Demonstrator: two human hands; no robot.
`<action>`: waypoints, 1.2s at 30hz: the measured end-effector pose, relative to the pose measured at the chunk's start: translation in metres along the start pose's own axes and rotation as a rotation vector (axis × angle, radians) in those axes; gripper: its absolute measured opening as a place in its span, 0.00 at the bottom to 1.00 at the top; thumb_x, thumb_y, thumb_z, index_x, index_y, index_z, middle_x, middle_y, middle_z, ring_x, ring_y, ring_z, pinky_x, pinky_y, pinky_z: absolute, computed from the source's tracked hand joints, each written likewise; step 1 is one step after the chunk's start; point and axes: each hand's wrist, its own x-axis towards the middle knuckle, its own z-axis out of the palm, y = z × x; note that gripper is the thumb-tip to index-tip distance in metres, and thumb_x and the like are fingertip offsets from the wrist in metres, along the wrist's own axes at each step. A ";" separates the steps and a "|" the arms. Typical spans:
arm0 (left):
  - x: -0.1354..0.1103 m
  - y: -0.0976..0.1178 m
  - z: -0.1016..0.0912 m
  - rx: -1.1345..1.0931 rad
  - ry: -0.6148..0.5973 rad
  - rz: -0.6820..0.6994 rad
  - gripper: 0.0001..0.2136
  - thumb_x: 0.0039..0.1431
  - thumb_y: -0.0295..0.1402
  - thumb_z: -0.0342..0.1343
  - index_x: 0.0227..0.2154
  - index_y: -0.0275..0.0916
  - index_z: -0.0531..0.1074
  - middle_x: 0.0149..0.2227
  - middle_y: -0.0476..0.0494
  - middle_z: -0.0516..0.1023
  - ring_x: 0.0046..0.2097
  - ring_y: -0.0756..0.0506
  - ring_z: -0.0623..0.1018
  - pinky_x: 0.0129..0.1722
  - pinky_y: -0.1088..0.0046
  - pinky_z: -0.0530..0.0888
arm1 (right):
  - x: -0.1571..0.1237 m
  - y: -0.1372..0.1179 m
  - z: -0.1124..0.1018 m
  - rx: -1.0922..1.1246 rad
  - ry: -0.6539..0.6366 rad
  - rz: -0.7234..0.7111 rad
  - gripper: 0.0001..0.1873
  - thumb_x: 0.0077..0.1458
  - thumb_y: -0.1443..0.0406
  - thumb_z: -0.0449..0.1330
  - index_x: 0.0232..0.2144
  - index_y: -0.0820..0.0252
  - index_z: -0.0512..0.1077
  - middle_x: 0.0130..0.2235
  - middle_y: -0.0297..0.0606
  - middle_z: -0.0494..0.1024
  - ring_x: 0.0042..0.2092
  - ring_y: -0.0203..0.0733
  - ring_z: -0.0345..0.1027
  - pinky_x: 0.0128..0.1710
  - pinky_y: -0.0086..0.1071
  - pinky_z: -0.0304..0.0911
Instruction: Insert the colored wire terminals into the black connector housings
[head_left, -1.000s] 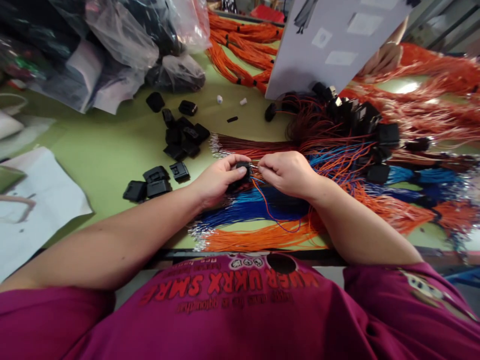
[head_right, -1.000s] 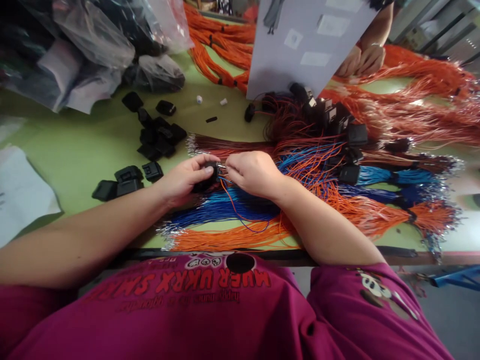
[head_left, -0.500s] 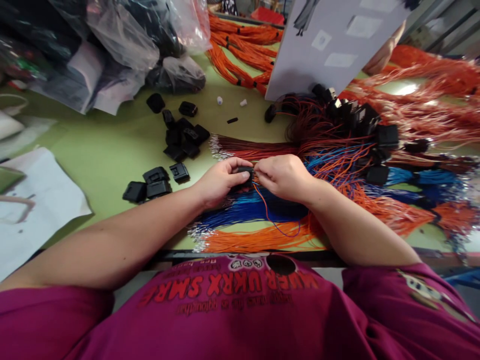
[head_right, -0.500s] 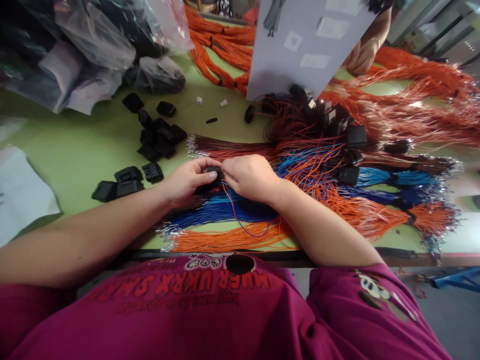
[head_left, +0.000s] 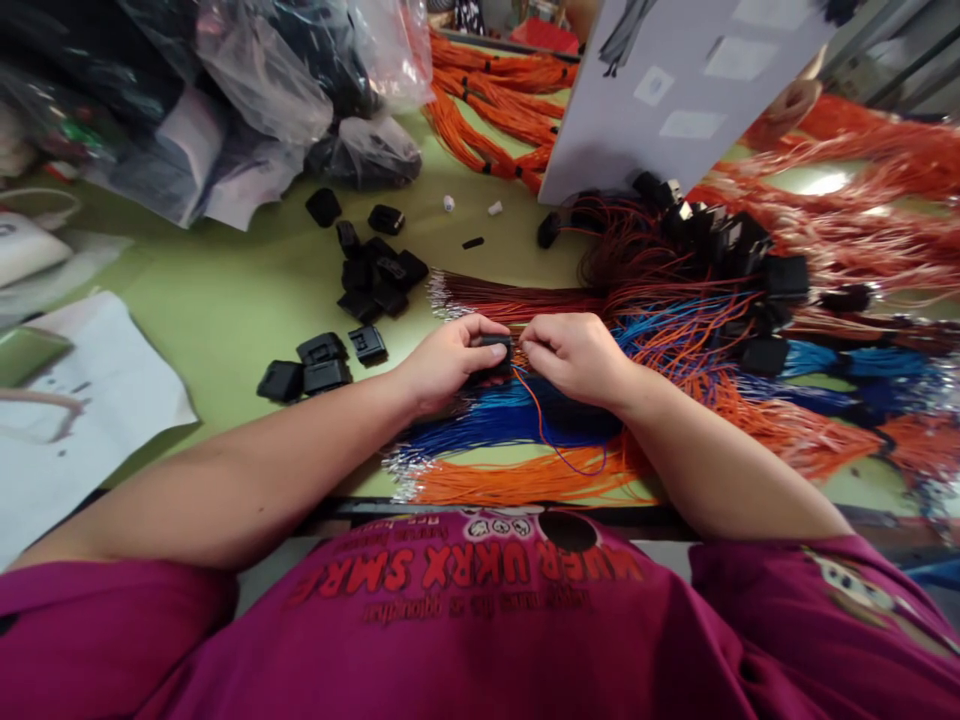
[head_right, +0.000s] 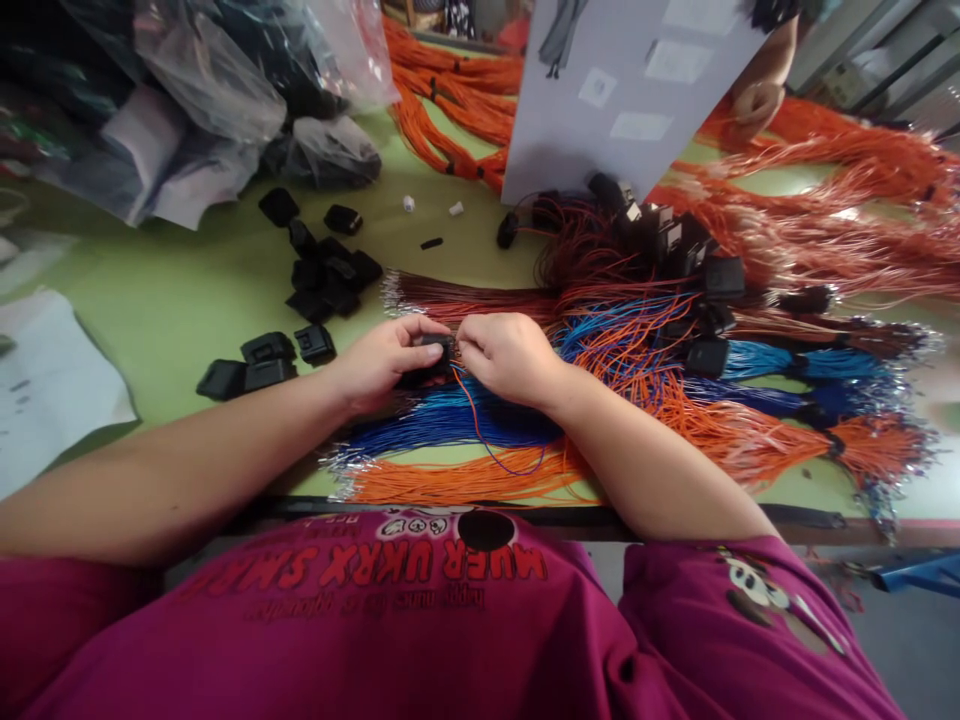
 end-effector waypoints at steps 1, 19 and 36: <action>0.000 -0.001 0.000 0.000 -0.002 0.000 0.14 0.45 0.26 0.64 0.36 0.33 0.69 0.27 0.48 0.75 0.25 0.52 0.74 0.27 0.75 0.71 | 0.001 0.000 0.001 0.013 0.004 0.005 0.13 0.54 0.66 0.50 0.26 0.63 0.73 0.26 0.37 0.76 0.28 0.34 0.64 0.30 0.28 0.52; 0.000 -0.001 0.000 -0.013 0.013 -0.014 0.11 0.47 0.24 0.61 0.35 0.33 0.69 0.27 0.48 0.75 0.25 0.52 0.75 0.27 0.74 0.72 | -0.001 -0.001 0.002 -0.066 -0.010 0.002 0.14 0.54 0.65 0.50 0.22 0.62 0.72 0.23 0.35 0.73 0.25 0.32 0.60 0.28 0.27 0.48; 0.000 -0.001 0.001 0.015 0.015 0.004 0.09 0.48 0.21 0.59 0.34 0.33 0.68 0.25 0.50 0.74 0.23 0.52 0.73 0.26 0.74 0.71 | -0.001 -0.001 0.008 -0.009 0.016 0.033 0.13 0.52 0.65 0.51 0.24 0.62 0.74 0.23 0.34 0.74 0.24 0.32 0.60 0.27 0.27 0.48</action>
